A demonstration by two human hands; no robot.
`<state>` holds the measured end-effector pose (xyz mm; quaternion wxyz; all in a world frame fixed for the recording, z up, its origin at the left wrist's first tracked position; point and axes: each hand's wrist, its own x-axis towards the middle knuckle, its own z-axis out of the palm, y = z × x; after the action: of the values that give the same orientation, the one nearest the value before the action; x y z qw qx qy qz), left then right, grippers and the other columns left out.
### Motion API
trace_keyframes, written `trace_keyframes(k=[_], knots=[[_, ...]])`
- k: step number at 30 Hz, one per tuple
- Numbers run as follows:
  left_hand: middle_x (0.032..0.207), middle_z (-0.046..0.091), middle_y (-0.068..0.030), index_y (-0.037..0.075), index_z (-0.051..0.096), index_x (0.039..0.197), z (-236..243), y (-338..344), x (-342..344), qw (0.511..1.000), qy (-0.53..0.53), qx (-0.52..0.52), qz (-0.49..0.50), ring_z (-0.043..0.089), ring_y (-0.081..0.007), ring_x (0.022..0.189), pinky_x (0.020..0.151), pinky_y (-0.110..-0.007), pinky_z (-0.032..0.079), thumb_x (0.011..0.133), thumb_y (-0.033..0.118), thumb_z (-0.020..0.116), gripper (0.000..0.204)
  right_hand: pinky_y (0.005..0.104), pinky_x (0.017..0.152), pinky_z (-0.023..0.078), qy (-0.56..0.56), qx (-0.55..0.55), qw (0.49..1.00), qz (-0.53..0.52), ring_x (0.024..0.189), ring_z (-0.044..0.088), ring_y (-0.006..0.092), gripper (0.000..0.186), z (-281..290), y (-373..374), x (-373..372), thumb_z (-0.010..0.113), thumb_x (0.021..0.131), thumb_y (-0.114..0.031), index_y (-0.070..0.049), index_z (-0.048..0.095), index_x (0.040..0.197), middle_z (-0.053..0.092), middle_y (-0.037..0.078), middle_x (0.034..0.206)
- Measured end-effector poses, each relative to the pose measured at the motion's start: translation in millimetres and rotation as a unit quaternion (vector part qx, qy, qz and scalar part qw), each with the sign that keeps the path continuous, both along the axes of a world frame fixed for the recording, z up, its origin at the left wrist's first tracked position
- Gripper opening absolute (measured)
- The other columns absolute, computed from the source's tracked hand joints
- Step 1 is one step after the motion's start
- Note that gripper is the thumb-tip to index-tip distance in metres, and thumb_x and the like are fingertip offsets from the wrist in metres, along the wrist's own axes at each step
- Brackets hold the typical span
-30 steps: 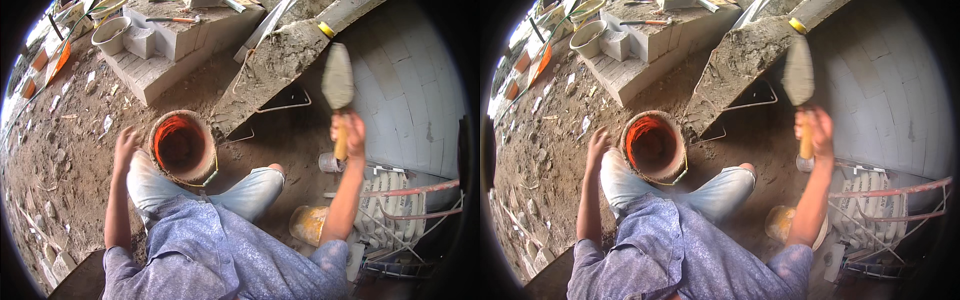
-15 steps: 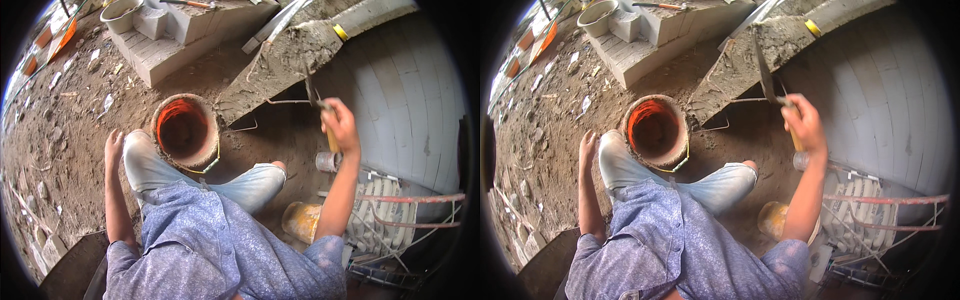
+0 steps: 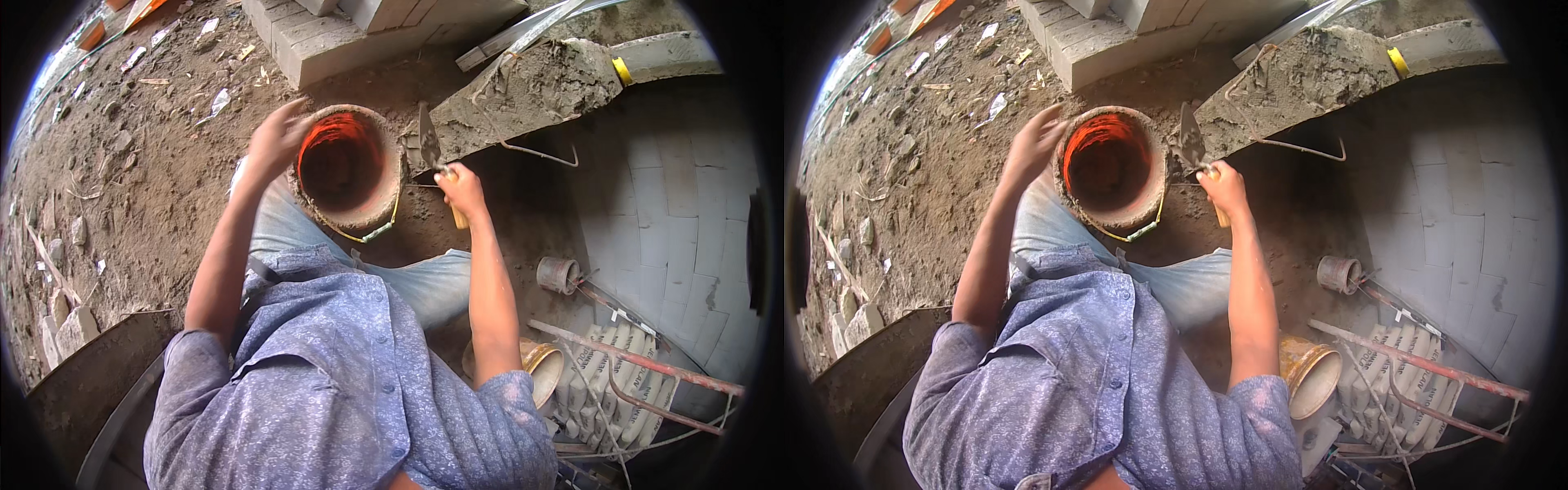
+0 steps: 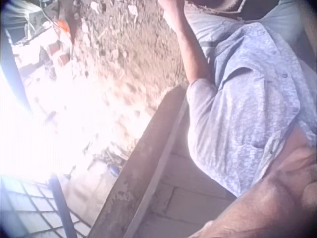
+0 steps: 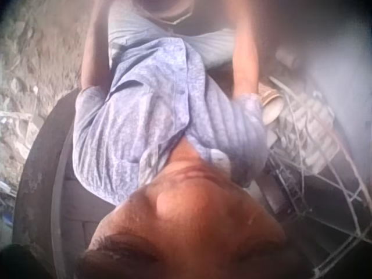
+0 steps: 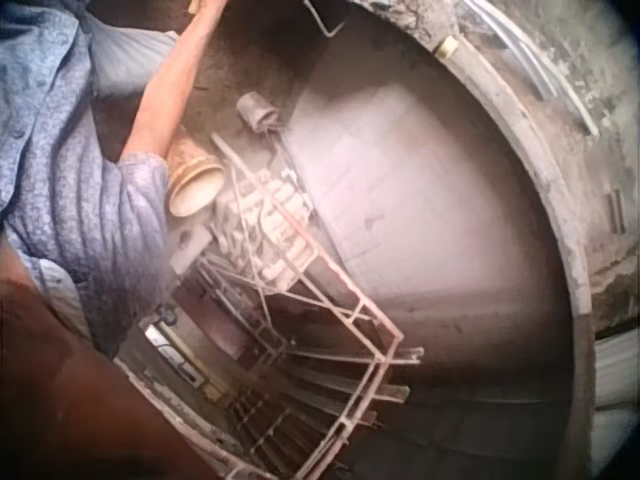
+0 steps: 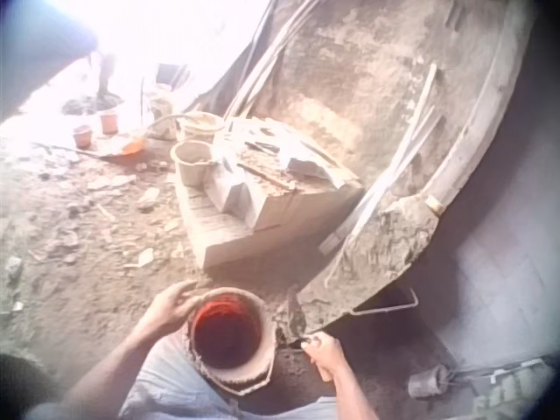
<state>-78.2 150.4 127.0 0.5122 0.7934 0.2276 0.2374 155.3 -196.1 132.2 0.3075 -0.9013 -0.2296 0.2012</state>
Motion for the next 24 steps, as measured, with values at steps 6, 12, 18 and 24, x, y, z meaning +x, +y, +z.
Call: trace_keyframes(k=[6, 12, 18, 24], knots=[[0.137, 0.062, -0.0217, -0.003, 0.046, 0.149, -92, 42, -155, 0.966, 0.167, -0.093, 0.172, 0.062, -0.0259, 0.124, 0.101, -0.035, 0.05, 0.101, 0.033, 0.06, 0.061, 0.0381, 0.07, 0.058, -0.149, 0.036, 0.988, 0.004, 0.068, 0.074, 0.0263, 0.049, 24, 24, 33, 0.076, 0.085, -0.034, 0.002, 0.069, 0.117, 0.074, 0.018, 0.082], [0.133, 0.063, -0.014, 0.005, 0.046, 0.151, -134, 25, -217, 0.899, 0.229, -0.28, 0.247, 0.064, -0.0196, 0.107, 0.084, -0.033, 0.05, 0.101, 0.032, 0.06, 0.058, 0.03, 0.056, 0.053, -0.111, 0.118, 0.985, -0.053, 0.055, 0.064, 0.0122, 0.041, 81, 4, 30, 0.077, 0.089, -0.03, 0.002, 0.068, 0.112, 0.069, 0.005, 0.073], [0.135, 0.059, -0.0086, 0.01, 0.04, 0.155, -131, 38, -203, 0.881, 0.197, -0.333, 0.274, 0.063, -0.0212, 0.108, 0.085, -0.033, 0.051, 0.102, 0.034, 0.062, 0.062, 0.0281, 0.055, 0.052, -0.178, 0.147, 0.971, -0.059, 0.057, 0.063, 0.0102, 0.035, 85, -13, 13, 0.078, 0.09, -0.027, 0.0, 0.068, 0.109, 0.067, 0.003, 0.075], [0.132, 0.06, -0.0086, 0.009, 0.039, 0.155, -114, 62, -179, 0.903, 0.158, -0.304, 0.261, 0.064, -0.0191, 0.107, 0.088, -0.034, 0.051, 0.102, 0.032, 0.062, 0.062, 0.0335, 0.07, 0.056, -0.106, 0.203, 0.965, -0.125, 0.076, 0.07, 0.0174, 0.032, 80, -28, -2, 0.079, 0.087, -0.024, -0.001, 0.069, 0.108, 0.074, 0.01, 0.085]])
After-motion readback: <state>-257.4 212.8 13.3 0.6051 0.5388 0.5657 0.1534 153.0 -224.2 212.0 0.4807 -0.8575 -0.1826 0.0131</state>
